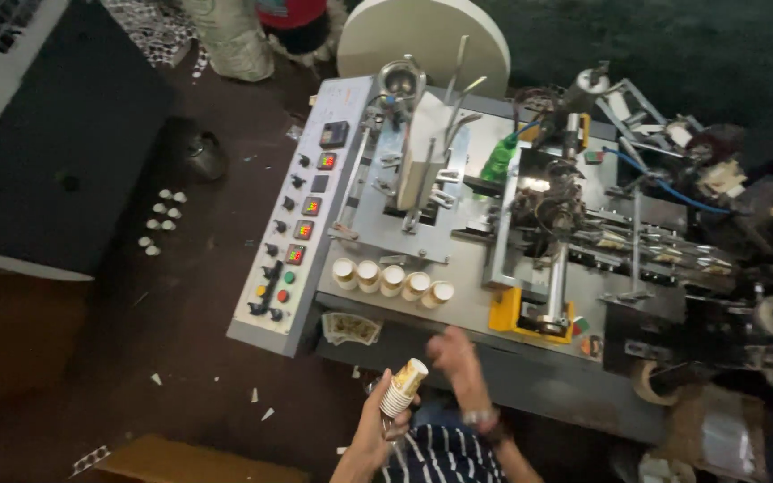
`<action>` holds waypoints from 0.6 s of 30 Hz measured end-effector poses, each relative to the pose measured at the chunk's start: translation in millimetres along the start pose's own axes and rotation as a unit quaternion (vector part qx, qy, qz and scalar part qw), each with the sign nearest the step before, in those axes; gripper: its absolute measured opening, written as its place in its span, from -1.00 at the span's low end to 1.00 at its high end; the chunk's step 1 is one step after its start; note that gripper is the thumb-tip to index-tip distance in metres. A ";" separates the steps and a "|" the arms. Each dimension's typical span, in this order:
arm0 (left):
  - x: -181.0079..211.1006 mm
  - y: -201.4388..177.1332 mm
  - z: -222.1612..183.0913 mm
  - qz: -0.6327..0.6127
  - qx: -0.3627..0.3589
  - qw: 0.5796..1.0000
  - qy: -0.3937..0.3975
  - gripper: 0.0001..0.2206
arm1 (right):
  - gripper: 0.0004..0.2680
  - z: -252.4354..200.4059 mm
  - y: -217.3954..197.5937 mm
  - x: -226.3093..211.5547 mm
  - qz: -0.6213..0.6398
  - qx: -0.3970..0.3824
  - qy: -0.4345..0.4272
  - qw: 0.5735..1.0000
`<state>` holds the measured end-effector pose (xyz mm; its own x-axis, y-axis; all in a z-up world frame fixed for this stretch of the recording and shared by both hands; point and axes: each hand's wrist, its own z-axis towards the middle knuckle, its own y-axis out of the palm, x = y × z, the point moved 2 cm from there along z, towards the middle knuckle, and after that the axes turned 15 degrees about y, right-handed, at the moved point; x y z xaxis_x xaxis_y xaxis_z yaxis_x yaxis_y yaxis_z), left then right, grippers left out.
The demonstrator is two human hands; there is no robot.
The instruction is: Take finished paper cups from the machine and place them into plastic sleeves for packaging.
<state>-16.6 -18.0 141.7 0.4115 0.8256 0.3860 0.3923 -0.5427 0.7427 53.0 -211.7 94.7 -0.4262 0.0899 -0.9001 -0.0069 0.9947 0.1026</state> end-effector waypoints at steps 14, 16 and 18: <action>-114.3 -16.0 53.8 0.254 -0.171 0.950 0.060 -0.54 | -0.63 -45.0 -212.0 -118.2 0.023 0.192 -0.195 0.962; -109.0 -3.0 45.9 0.291 -0.087 0.950 0.076 -0.62 | -0.60 -22.6 -262.9 -125.7 -0.006 0.350 -0.229 0.908; -103.0 17.0 37.4 0.286 -0.028 0.955 0.078 -0.64 | -0.60 0.3 -281.4 -138.5 -0.044 0.397 -0.237 0.886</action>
<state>-21.6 -118.0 94.2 0.4159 0.4126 0.8104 0.0937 -0.9059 0.4131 114.2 -504.0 190.4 -0.0257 -0.1663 -0.9857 0.6968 0.7041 -0.1369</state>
